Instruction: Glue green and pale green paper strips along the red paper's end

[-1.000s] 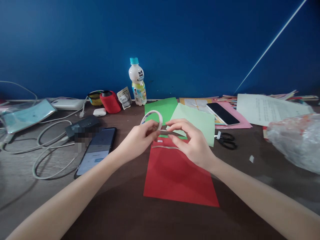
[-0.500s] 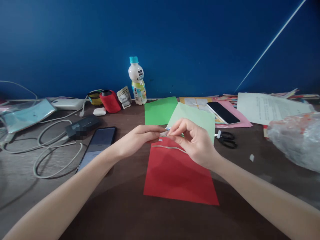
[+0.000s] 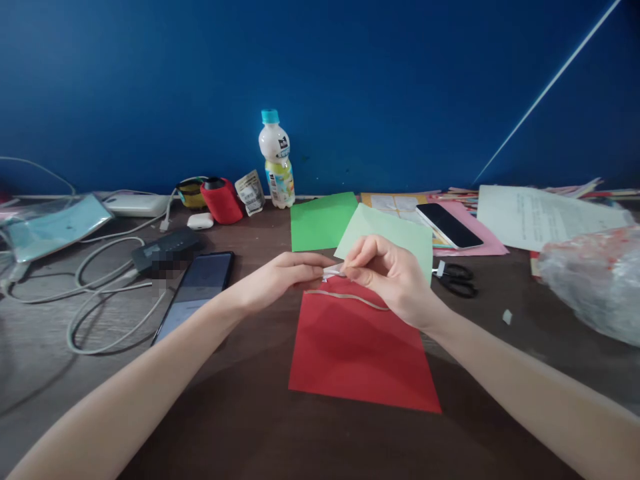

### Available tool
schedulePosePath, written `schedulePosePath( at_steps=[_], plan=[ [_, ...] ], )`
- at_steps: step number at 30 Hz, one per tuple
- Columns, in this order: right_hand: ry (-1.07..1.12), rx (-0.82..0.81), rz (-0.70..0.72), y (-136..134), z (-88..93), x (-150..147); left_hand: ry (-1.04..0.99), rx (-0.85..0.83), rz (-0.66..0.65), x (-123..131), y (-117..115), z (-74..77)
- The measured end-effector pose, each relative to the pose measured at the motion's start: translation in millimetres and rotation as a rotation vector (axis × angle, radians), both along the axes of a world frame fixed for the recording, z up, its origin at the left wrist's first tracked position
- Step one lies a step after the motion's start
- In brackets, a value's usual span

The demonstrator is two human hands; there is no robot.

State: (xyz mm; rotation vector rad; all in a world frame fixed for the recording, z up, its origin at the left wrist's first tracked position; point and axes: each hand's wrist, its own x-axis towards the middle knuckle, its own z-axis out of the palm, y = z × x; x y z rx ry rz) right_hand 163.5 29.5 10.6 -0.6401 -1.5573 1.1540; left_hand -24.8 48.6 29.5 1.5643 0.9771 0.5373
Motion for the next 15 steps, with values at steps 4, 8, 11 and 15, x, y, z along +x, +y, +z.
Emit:
schedulePosePath(
  at_steps=[4,8,11,15],
  plan=[
    [0.046,-0.044,0.028,-1,1.3,1,-0.072,-0.07,-0.022,0,-1,-0.6],
    [0.136,-0.088,0.144,-5,9.6,3,-0.057,-0.008,0.016,-5,1,2.0],
    [0.063,-0.09,0.151,-5,13.4,5,0.135,0.232,0.027,-7,4,7.6],
    [-0.07,-0.12,0.069,0,7.6,5,0.566,0.665,0.075,-10,9,12.1]
  ],
)
